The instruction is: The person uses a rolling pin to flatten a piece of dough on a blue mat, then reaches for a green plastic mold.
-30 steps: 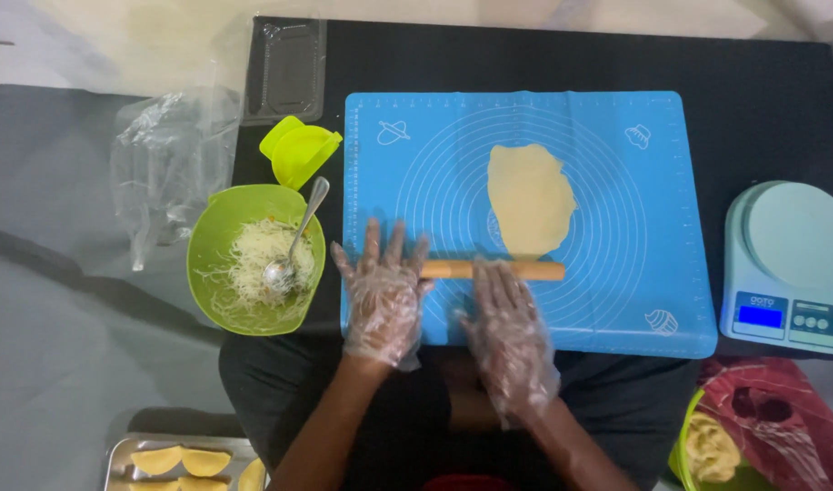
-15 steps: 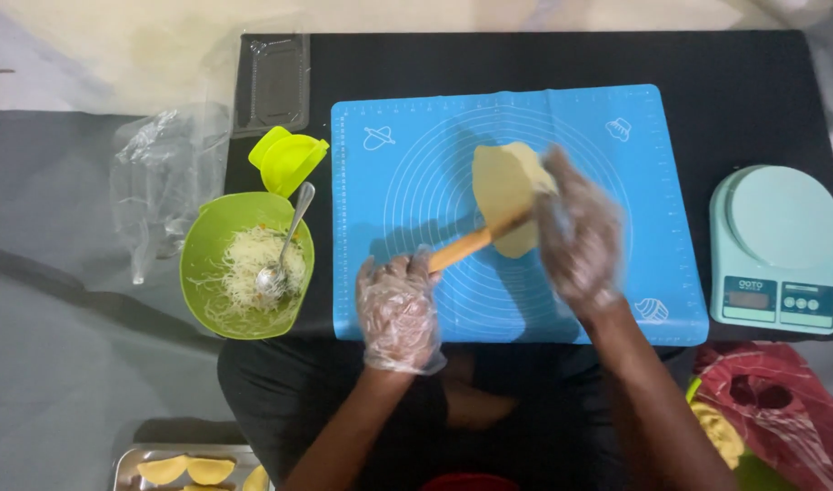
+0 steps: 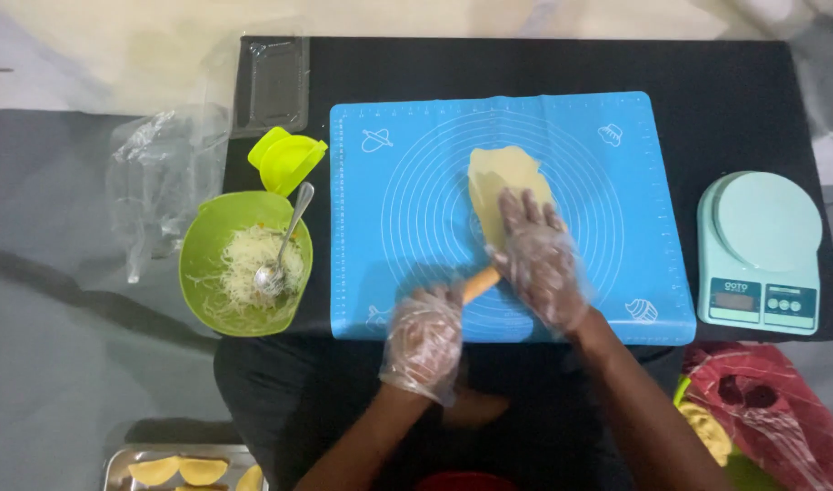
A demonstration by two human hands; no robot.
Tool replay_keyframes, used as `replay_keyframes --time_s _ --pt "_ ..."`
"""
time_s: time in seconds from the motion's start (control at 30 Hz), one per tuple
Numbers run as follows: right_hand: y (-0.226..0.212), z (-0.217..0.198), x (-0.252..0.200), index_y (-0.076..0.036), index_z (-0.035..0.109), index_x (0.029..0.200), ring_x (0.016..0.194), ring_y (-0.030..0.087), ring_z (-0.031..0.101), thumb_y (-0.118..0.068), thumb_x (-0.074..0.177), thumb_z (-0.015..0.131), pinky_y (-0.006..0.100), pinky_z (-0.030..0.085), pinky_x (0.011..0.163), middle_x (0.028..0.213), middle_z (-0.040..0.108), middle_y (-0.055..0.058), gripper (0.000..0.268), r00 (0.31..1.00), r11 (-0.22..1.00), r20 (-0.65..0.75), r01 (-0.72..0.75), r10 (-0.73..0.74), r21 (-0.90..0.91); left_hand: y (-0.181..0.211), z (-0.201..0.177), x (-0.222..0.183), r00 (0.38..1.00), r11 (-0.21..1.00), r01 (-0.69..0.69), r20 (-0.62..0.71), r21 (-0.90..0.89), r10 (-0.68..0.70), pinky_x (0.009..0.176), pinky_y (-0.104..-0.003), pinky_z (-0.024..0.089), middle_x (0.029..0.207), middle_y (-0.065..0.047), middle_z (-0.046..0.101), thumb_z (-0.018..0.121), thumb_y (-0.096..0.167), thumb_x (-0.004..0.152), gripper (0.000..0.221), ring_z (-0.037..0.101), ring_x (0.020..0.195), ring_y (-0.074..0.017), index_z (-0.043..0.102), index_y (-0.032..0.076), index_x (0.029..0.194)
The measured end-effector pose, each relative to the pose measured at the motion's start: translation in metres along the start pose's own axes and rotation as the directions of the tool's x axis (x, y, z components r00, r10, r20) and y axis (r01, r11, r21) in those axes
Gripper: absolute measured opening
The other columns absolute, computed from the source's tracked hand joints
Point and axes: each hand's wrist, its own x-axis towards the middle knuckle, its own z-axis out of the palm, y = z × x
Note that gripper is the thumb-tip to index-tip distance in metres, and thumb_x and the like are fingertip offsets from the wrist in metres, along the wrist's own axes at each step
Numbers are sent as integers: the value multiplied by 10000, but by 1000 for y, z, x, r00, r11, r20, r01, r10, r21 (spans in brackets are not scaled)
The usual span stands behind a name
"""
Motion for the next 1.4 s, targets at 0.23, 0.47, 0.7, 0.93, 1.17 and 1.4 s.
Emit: replay_keyframes --time_s 0.23,0.47,0.7,0.93,1.17,1.4 --pt "5 -21 -54 -15 437 1518 1242 131 616 -164 1072 531 169 513 806 1543 531 138 479 902 564 -300 79 310 822 49 -15 -53 942 727 324 275 -605 -191 696 -445 522 1011 -68 659 562 224 972 311 674 826 -303 607 170 1275" --pt "38 2 24 117 586 1342 1507 352 370 -103 1034 605 397 337 1240 1552 450 290 379 934 712 -356 267 -26 650 94 29 -45 849 87 456 405 -885 -339 671 -369 457 797 24 593 591 410 960 327 526 686 -162 669 189 1188" --pt "37 32 60 -32 284 1611 1582 287 213 -153 1073 486 413 192 1288 1700 238 159 587 973 806 -116 230 -199 545 129 42 -28 559 -674 526 808 -519 -185 325 -225 446 813 -49 642 627 269 1028 206 578 451 -111 653 100 1145" --pt "54 81 92 -96 145 1650 1602 303 66 -312 1091 390 477 -1 1291 1729 131 148 648 985 959 -24 173 -172 222 134 71 -33 582 -833 407 809 -374 -79 444 -283 556 811 -131 686 614 244 1072 226 655 548 -180 648 37 1156" --pt "9 81 94 -147 80 1718 1584 319 -94 -705 1097 200 572 -148 1222 1763 -12 53 844 965 902 -52 221 -258 -372 134 66 -36 410 -805 542 912 -244 0 402 -265 536 790 -113 740 641 267 1045 242 672 492 -186 696 79 1188" --pt "-15 81 94 -153 43 1694 1583 349 -143 -792 969 139 602 -172 1226 1757 -44 70 972 972 963 -18 230 -235 -142 118 35 -34 324 -818 538 946 -202 -21 411 -311 499 713 -133 666 738 199 1003 240 587 437 -211 630 -12 971"
